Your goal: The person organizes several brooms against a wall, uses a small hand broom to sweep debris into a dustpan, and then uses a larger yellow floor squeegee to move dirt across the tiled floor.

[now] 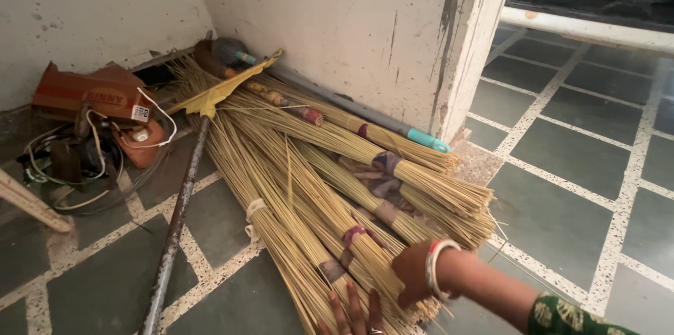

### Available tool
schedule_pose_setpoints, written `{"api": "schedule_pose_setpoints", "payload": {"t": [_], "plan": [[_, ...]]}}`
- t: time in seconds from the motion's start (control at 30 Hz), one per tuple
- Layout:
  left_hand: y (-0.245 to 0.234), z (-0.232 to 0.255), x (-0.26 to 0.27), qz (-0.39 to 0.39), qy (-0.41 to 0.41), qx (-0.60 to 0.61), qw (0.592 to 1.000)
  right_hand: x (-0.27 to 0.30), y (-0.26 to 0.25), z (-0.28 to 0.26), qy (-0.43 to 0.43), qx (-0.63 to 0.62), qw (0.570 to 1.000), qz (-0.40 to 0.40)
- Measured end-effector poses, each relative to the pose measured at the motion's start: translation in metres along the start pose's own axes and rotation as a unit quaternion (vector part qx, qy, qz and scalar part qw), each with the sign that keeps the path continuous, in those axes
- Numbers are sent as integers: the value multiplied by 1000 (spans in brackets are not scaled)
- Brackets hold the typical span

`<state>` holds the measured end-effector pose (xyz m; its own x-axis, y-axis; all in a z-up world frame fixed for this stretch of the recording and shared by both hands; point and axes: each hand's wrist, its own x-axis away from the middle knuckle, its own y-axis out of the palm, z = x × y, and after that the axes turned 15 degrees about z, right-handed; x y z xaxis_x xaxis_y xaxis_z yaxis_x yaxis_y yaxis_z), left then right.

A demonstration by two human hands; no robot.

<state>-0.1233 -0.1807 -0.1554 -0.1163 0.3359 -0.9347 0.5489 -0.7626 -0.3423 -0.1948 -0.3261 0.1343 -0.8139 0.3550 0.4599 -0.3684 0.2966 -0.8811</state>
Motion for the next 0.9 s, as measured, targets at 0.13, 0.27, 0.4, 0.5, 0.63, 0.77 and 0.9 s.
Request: {"api": "schedule_pose_setpoints", "payload": {"t": [0.13,0.27,0.4,0.5,0.63,0.77,0.9], "plan": [[2,3,-5,38,-16,-15,999,7,-5,-5,-33,13,999,35],[-1,1,-17,82,-22,-19,996,-4,-24,-15,-46,114,991,48],[-27,-3,-35,42,-55,82,994,-17,-27,-28,-26,109,965,237],[-34,-19,-62,34,-39,126,991,-33,-22,-31,-40,31,950,307],[-75,-41,-112,-15,32,142,989,-47,2,-29,-23,-89,980,179],[-91,-66,-178,4,-116,76,990,-44,-2,-23,-16,-53,986,156],[-74,-66,-194,-355,-464,137,800,-36,-26,-12,-46,-34,970,238]]}}
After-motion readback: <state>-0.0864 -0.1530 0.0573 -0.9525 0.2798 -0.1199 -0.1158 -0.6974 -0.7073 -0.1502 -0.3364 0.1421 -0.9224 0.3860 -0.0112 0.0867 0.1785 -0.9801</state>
